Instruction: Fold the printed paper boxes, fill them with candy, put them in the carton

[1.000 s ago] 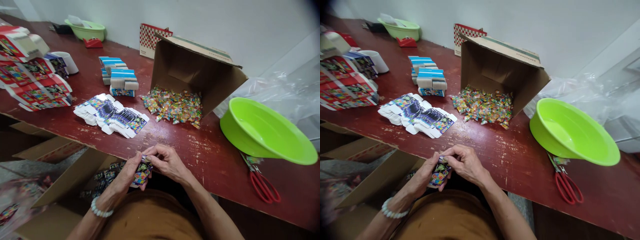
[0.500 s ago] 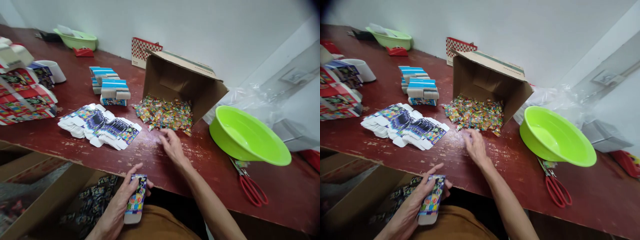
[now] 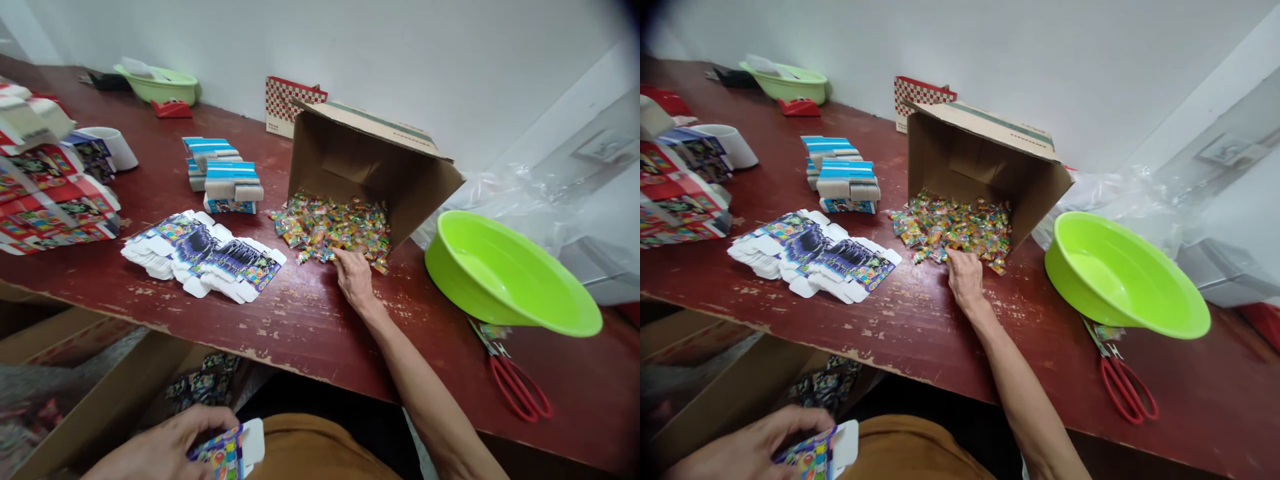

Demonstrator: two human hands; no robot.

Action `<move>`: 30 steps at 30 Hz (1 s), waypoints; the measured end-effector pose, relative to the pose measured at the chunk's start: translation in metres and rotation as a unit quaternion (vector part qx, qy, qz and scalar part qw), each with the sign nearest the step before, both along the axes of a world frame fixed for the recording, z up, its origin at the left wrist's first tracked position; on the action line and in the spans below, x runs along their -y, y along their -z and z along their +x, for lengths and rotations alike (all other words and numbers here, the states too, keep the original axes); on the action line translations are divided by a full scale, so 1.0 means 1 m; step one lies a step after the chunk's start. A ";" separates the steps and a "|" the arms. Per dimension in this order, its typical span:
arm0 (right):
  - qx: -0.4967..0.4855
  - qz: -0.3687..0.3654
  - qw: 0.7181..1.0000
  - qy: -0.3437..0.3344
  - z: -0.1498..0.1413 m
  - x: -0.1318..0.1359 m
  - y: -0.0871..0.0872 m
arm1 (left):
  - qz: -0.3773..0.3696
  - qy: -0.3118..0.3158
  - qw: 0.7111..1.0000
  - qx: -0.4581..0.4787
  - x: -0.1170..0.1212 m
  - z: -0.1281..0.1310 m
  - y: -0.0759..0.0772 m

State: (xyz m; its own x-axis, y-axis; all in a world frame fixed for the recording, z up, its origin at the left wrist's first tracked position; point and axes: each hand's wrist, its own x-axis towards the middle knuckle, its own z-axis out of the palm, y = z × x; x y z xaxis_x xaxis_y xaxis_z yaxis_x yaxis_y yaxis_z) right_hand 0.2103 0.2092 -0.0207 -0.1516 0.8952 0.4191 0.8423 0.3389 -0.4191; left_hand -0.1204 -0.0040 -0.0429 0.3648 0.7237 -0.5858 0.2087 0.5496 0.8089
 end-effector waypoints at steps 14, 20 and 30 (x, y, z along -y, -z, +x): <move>-0.584 -0.280 0.748 -0.141 -0.064 0.133 -0.039 | 0.064 -0.106 0.970 0.210 -0.035 0.106 -0.052; -0.621 -0.288 0.723 -0.093 -0.073 0.147 -0.031 | 0.064 -0.135 0.964 0.221 -0.027 0.117 -0.060; -0.400 -0.246 0.861 -0.193 -0.048 0.149 -0.037 | 0.084 -0.199 0.951 0.219 -0.030 0.120 -0.062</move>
